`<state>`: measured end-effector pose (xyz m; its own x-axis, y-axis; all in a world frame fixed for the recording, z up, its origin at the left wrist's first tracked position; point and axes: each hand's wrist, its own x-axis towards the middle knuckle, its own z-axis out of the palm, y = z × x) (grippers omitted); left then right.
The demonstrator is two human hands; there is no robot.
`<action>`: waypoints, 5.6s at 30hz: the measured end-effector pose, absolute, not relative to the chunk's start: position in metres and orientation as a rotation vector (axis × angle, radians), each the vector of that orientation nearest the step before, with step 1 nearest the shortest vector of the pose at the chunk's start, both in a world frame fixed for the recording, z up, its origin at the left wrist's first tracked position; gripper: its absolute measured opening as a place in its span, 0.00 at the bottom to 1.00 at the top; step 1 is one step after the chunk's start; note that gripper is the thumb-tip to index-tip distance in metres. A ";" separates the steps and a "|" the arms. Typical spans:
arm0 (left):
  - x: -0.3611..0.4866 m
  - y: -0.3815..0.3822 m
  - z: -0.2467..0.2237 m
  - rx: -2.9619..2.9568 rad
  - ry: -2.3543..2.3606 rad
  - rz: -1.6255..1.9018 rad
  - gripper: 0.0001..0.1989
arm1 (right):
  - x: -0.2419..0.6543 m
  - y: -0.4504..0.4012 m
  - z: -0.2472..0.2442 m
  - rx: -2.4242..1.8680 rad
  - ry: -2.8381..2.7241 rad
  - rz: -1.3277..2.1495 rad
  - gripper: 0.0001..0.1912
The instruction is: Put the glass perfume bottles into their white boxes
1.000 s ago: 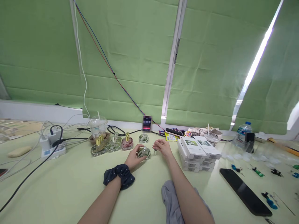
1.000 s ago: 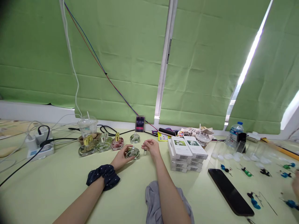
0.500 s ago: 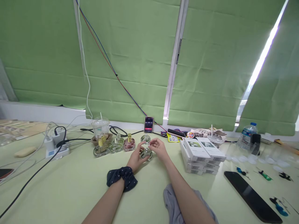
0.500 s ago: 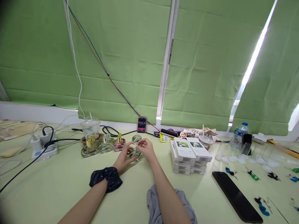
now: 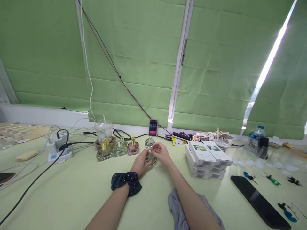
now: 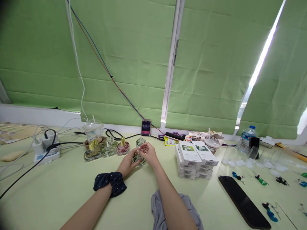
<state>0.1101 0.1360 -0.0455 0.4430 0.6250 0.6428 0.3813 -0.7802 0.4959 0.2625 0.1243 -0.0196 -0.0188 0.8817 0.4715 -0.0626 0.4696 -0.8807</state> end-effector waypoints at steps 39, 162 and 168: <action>0.111 0.133 -0.043 2.324 0.902 1.276 0.19 | 0.259 0.124 -0.017 -0.837 -1.480 0.802 0.14; 0.111 0.133 -0.043 2.382 0.968 1.260 0.19 | 0.309 0.129 -0.035 -1.266 -1.498 0.772 0.14; 0.111 0.133 -0.043 2.374 0.976 1.231 0.19 | 0.294 0.124 -0.018 -0.995 -1.433 0.882 0.12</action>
<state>0.1113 0.1326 -0.0426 0.4041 0.6853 0.6059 0.4337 -0.7267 0.5328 0.2942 0.1236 -0.0179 -0.0190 0.9313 0.3638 0.0945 0.3639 -0.9266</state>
